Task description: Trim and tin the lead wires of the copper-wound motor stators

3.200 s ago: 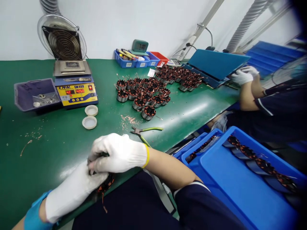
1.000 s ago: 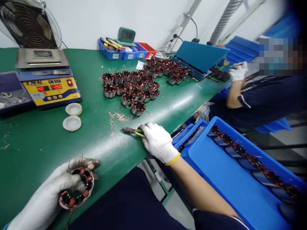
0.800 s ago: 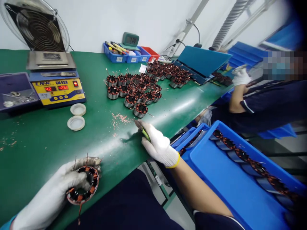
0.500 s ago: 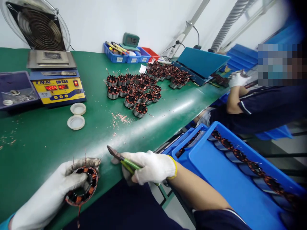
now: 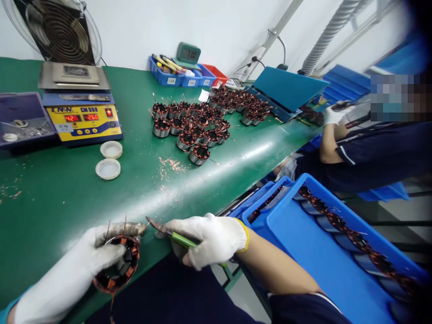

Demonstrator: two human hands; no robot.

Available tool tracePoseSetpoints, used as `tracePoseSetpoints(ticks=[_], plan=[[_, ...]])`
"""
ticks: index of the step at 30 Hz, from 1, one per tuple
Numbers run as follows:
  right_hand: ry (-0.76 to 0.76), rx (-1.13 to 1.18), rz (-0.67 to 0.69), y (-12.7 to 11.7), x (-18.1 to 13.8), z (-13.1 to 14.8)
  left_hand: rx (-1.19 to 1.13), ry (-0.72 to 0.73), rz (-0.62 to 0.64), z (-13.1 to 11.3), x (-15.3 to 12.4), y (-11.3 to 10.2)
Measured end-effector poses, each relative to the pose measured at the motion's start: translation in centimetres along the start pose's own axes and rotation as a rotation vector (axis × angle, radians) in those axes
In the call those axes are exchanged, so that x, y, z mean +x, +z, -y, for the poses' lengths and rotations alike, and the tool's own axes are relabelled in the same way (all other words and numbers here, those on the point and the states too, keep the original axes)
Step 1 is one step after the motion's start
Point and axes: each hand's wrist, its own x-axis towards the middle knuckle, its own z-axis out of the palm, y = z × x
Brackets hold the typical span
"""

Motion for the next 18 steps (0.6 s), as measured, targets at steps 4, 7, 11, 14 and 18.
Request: tracePoseSetpoints(ticks=[4,7,11,14,18], plan=[[-0.036,-0.054,-0.040,0.05,-0.10,-0.06,0.008,-0.006,0.039,0.16,0.03,-0.07],[-0.044,-0.050,-0.051,0.13,-0.15,-0.10,0.014,-0.005,0.058,0.11,0.10,-0.07],[-0.026,-0.002,-0.020,0.11,-0.13,-0.31,0.047,0.015,0.055,-0.12,-0.04,-0.09],[-0.017,0.005,-0.010,0.07,-0.12,-0.42,0.061,0.009,0.043,-0.27,-0.12,-0.07],[-0.035,-0.056,-0.043,0.10,-0.19,-0.22,0.061,-0.001,0.039,-0.42,0.02,0.13]])
